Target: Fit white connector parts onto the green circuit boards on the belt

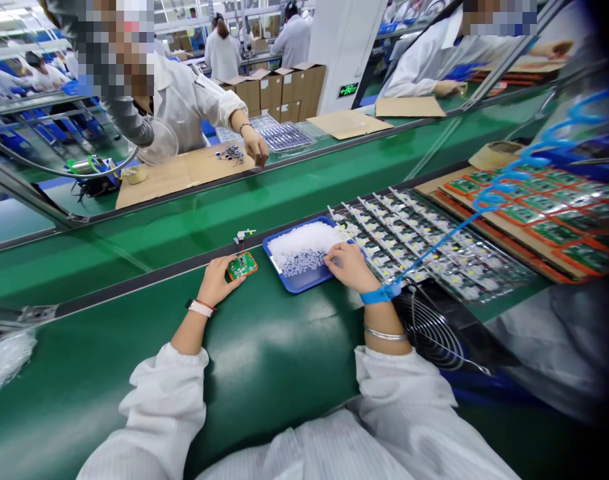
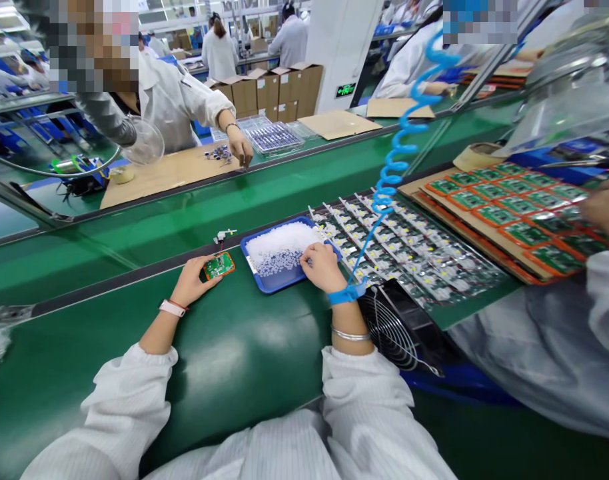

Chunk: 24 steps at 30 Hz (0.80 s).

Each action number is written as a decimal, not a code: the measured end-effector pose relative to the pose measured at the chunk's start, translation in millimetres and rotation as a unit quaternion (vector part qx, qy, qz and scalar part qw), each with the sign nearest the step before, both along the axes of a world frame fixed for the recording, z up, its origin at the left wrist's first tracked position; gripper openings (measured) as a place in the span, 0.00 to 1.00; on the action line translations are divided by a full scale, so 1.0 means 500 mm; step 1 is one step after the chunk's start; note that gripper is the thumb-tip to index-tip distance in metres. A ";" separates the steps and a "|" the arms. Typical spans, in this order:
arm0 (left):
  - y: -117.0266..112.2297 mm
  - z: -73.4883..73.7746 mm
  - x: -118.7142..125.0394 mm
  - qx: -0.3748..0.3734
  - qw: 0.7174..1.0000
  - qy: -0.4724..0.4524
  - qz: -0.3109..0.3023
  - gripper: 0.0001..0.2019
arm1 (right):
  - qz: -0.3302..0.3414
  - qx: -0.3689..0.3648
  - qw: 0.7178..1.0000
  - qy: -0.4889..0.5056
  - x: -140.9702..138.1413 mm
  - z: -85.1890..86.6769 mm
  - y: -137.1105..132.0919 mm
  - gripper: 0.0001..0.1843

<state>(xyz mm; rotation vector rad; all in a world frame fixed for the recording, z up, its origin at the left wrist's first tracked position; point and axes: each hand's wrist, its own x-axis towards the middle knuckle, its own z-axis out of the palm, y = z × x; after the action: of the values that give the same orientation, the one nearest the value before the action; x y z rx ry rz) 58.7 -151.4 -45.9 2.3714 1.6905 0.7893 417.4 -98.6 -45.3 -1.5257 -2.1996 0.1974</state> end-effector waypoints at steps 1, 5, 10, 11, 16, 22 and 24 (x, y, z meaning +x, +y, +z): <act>-0.002 0.002 0.001 0.000 1.000 -0.001 0.000 0.26 | -0.002 0.001 1.000 -0.002 0.001 -0.001 0.001 0.06; -0.010 0.007 0.005 -0.007 1.000 0.000 -0.005 0.24 | -0.008 0.006 1.000 -0.005 -0.003 -0.003 0.001 0.06; -0.029 0.002 0.011 -0.018 1.000 0.001 -0.008 0.25 | 0.010 -0.011 1.000 -0.016 -0.018 0.000 0.000 0.06; -0.034 0.002 0.013 -0.020 1.000 0.001 -0.009 0.25 | 0.009 -0.013 1.000 -0.017 -0.021 0.001 0.000 0.06; -0.057 0.005 0.024 -0.032 0.999 0.006 -0.020 0.26 | 0.014 -0.012 1.000 -0.024 -0.026 -0.001 0.000 0.08; -0.082 0.009 0.033 -0.036 0.999 0.003 -0.019 0.24 | 0.001 -0.028 0.999 -0.037 -0.023 -0.003 0.000 0.08; -0.089 0.008 0.034 -0.037 0.999 0.004 -0.021 0.25 | -0.010 -0.032 0.999 -0.040 -0.025 -0.001 -0.001 0.09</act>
<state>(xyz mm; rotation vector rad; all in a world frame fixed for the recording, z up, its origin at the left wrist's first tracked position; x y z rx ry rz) 75.7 -195.7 -41.7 2.3551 1.6384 0.7003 404.7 -99.3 -45.8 -1.6155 -2.2588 0.2061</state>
